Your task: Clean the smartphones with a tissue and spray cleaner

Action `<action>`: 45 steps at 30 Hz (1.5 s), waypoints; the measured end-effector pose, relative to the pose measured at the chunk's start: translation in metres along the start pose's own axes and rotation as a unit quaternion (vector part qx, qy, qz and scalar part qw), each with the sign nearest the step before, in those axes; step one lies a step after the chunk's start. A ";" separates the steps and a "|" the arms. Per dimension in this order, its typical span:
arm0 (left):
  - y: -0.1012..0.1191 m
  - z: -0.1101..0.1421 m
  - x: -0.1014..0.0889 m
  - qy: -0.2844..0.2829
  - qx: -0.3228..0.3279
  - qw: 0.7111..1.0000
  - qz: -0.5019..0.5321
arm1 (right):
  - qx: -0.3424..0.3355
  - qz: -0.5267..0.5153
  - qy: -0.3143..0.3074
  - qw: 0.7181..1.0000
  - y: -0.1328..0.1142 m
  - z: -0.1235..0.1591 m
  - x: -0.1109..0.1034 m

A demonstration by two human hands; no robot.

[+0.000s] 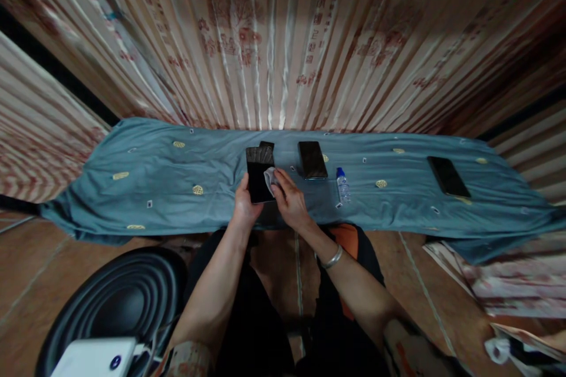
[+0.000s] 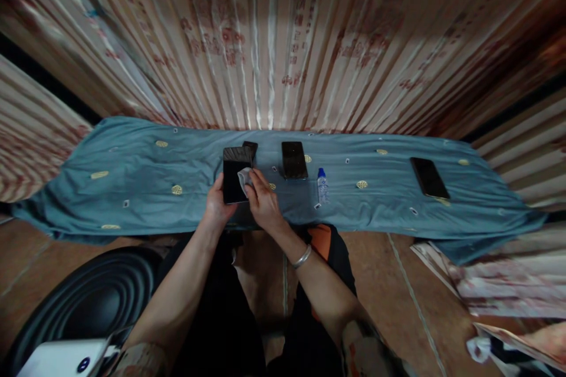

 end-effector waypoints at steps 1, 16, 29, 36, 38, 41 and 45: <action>-0.002 0.000 0.000 -0.004 -0.003 1.000 -0.008 | 0.001 0.001 0.002 1.000 0.002 -0.001 -0.001; -0.028 0.013 0.007 -0.031 -0.034 0.994 -0.099 | 0.024 0.045 0.049 0.998 0.035 -0.013 -0.022; -0.038 0.006 0.002 -0.086 -0.001 0.977 -0.192 | 0.004 0.098 0.052 0.994 0.045 -0.020 -0.037; -0.042 0.005 0.001 -0.097 0.023 0.971 -0.218 | -0.022 0.094 0.056 0.994 0.040 -0.023 -0.039; -0.043 0.004 0.001 -0.111 0.028 0.967 -0.227 | -0.029 0.096 0.053 0.994 0.038 -0.023 -0.038; -0.044 0.003 0.000 -0.125 0.043 0.961 -0.243 | -0.044 0.104 0.044 0.993 0.034 -0.023 -0.036; -0.044 0.001 -0.005 -0.120 0.059 0.956 -0.262 | -0.054 0.105 0.034 0.992 0.030 -0.024 -0.035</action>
Point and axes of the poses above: each hand's wrist, its own z-axis away from the middle knuckle, its own x-axis out of the palm, y = z × x, the point moved 7 cm from there along -z, towards the middle knuckle, and after that the axes turned 5 degrees about -x, right-handed, at the moved point
